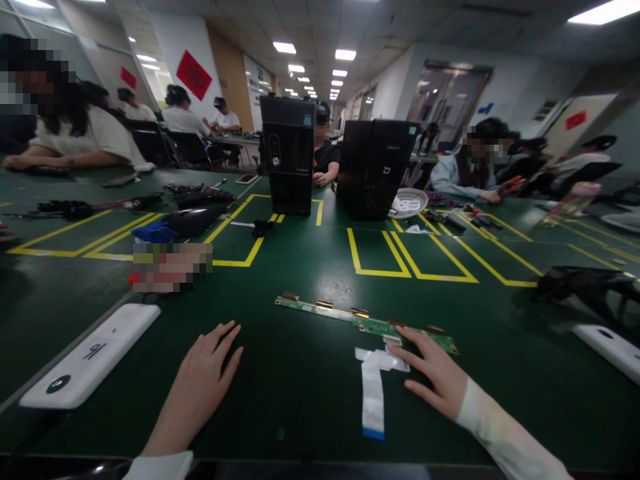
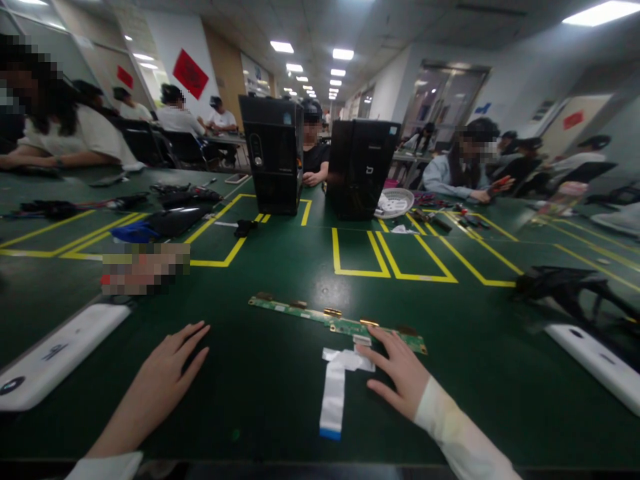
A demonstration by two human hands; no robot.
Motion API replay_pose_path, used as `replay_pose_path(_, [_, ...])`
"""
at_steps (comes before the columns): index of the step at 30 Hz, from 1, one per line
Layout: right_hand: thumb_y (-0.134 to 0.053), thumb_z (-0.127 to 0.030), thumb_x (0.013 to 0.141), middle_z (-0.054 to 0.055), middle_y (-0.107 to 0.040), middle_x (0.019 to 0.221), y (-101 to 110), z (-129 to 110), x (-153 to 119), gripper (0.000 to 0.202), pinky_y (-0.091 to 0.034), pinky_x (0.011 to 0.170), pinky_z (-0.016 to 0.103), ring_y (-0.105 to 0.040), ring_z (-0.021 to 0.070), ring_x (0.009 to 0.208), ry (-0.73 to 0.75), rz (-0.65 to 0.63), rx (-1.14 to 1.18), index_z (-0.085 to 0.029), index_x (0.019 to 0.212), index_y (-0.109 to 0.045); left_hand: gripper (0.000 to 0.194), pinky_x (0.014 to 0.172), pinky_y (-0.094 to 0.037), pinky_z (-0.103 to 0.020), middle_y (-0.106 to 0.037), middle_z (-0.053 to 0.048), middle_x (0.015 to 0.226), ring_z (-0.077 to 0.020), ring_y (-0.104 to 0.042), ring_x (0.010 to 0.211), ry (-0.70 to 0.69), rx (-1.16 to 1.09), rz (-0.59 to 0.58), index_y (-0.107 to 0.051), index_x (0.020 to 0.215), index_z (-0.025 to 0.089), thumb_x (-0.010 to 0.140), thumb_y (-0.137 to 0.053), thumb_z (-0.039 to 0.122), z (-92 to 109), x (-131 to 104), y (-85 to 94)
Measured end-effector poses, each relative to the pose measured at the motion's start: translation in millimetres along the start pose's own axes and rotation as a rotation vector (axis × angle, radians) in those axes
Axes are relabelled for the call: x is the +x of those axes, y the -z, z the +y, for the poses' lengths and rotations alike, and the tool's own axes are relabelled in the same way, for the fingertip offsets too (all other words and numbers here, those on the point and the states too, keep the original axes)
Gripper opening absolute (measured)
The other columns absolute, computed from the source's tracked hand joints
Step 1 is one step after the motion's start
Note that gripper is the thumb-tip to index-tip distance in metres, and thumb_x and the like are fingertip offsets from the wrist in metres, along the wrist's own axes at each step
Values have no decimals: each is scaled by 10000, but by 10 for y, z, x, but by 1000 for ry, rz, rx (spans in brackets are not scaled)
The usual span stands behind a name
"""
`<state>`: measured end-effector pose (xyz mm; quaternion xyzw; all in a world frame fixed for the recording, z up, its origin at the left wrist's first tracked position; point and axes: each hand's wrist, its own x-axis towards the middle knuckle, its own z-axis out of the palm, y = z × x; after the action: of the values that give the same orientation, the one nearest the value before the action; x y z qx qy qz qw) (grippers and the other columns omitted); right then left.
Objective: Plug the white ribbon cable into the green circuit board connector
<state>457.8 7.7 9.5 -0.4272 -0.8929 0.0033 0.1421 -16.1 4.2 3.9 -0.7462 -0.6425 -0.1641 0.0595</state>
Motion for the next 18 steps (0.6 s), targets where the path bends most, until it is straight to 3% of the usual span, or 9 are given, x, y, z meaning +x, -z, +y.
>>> replay_pose_path(6, [-433, -486, 930, 93, -372, 1507, 133, 299, -879, 485, -351, 1090, 551, -390, 327, 1352, -216, 83, -42, -308, 1367, -543, 544, 1071, -380, -536, -565, -150, 1361, -309, -538, 1246, -8, 3, 26, -558, 1310, 160, 940, -328, 487, -6, -4, -19])
replay_pose_path(10, [-457, -447, 911, 82, -399, 1488, 165, 523, -1356, 489, -453, 1007, 537, -467, 339, 1289, -315, 134, -102, -328, 1380, -524, 559, 1076, -375, -540, -568, -153, 1357, -315, -531, 1252, -9, -17, 25, -561, 1309, 153, 933, -338, 502, -17, -9, -25])
replay_pose_path(14, [-461, -464, 895, 130, -473, 1417, 133, 746, -1700, 516, -518, 898, 561, -557, 372, 1177, -397, 153, -209, -291, 1375, -538, 584, 1070, -375, -556, -566, -162, 1357, -325, -533, 1247, 4, -13, 11, -567, 1306, 140, 936, -313, 515, -9, -7, -8])
replay_pose_path(18, [-386, -499, 912, 175, -552, 1314, 65, 880, -1834, 538, -516, 893, 579, -582, 382, 1143, -517, 192, -252, -225, 1325, -592, 582, 1070, -376, -552, -559, -162, 1364, -325, -534, 1245, 2, -5, 1, -562, 1313, 135, 938, -320, 509, -7, -7, 0])
